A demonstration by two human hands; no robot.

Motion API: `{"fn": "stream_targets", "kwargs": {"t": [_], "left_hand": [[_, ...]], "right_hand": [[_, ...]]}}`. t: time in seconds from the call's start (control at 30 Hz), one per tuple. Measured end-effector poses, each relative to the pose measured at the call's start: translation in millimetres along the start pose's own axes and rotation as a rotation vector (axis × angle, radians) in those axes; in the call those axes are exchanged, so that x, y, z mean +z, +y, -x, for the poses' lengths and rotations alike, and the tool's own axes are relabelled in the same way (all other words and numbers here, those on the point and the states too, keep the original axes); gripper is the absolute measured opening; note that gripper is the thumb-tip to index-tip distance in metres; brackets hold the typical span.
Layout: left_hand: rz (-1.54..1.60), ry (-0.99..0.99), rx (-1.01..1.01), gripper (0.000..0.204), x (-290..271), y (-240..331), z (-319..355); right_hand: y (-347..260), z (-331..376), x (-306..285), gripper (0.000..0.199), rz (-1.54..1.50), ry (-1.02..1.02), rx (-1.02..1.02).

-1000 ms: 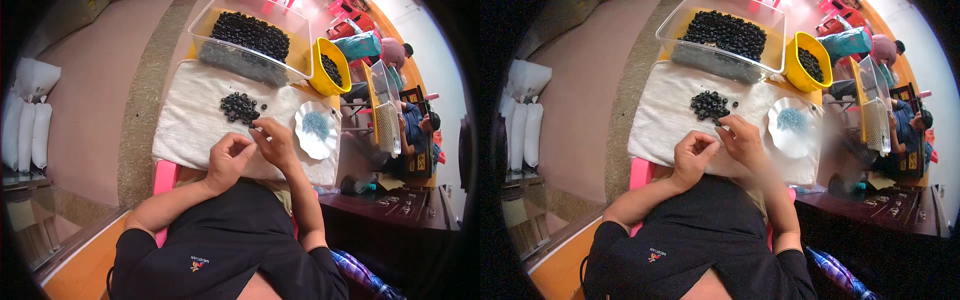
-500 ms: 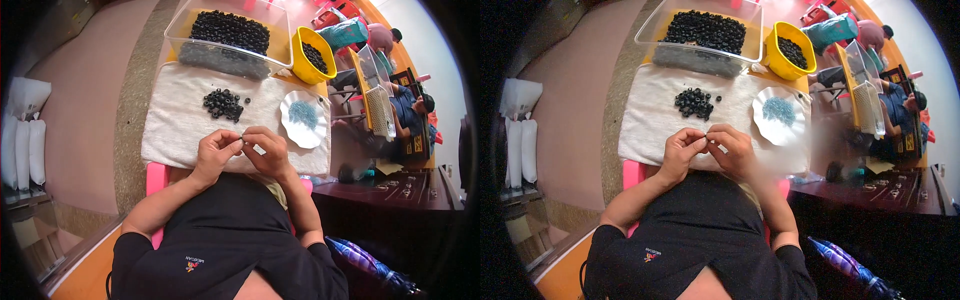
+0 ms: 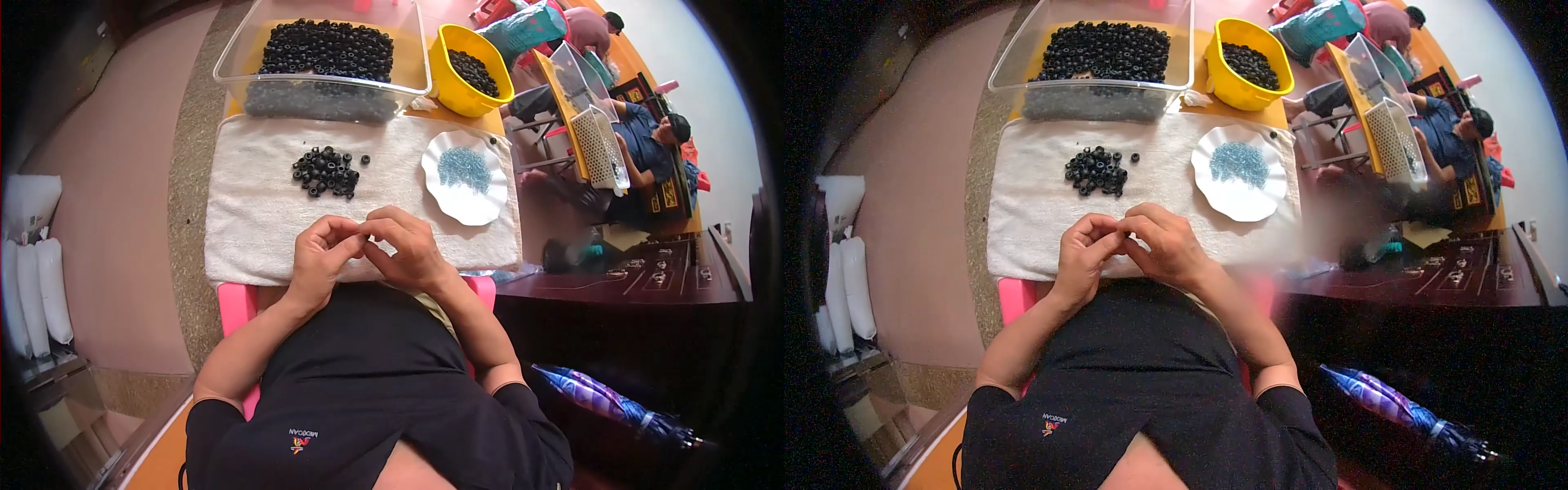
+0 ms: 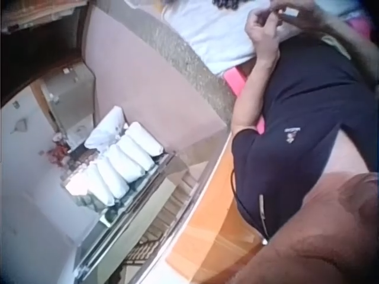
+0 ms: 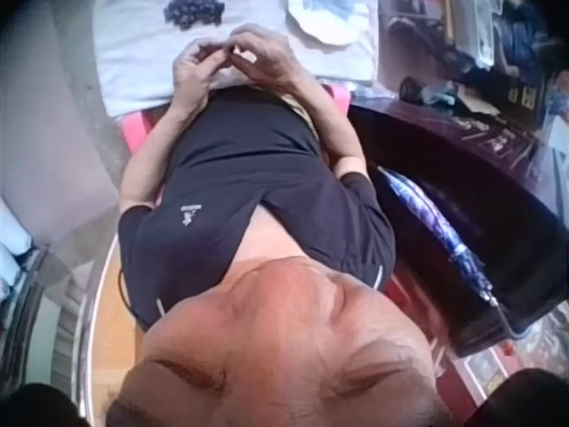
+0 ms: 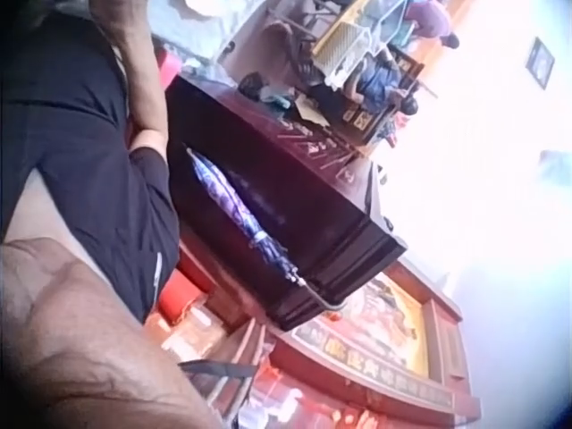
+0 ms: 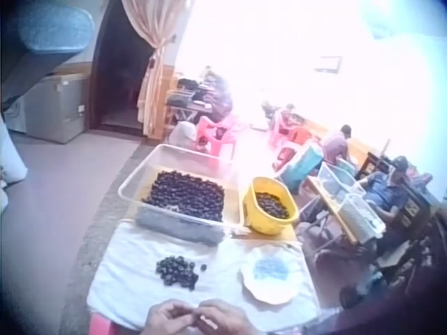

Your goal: Manually inserting small blue beads into black circular components on a workbench.

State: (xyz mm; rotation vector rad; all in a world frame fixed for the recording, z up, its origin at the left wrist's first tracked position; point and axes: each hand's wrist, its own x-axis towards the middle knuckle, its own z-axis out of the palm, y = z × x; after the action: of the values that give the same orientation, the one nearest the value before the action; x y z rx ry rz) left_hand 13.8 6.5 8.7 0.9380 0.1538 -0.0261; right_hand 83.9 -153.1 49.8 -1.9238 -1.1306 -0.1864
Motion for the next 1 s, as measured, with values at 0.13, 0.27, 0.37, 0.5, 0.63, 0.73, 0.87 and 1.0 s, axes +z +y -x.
{"fn": "stream_targets", "kwargs": {"t": [0.13,0.27,0.37,0.5,0.63,0.73,0.87,1.0], "left_hand": [[-0.013,-0.005,0.011,0.01,-1,-2,0],[0.008,0.033,0.012,0.009,4,-4,1],[0.005,0.037,0.023,0.01,4,-4,1],[-0.047,0.037,0.0,0.015,2,-2,2],[-0.129,0.025,-0.001,0.018,3,-3,4],[-0.146,0.009,0.007,0.017,6,-4,4],[-0.155,0.004,0.004,0.017,6,-5,5],[-0.145,0.006,0.002,0.017,7,-3,5]], "right_hand": [[0,0,1,0.032,0.022,0.005,-0.027],[0,3,2,0.035,0.021,0.014,-0.041],[-3,8,-5,0.036,-0.046,0.013,0.005],[12,20,-41,0.035,-0.007,0.107,0.174],[50,31,-92,0.018,0.43,0.167,0.399],[72,40,-116,0.014,0.732,0.037,0.437],[82,41,-121,0.017,0.809,-0.035,0.491],[84,38,-117,0.017,0.834,-0.091,0.559]]}}
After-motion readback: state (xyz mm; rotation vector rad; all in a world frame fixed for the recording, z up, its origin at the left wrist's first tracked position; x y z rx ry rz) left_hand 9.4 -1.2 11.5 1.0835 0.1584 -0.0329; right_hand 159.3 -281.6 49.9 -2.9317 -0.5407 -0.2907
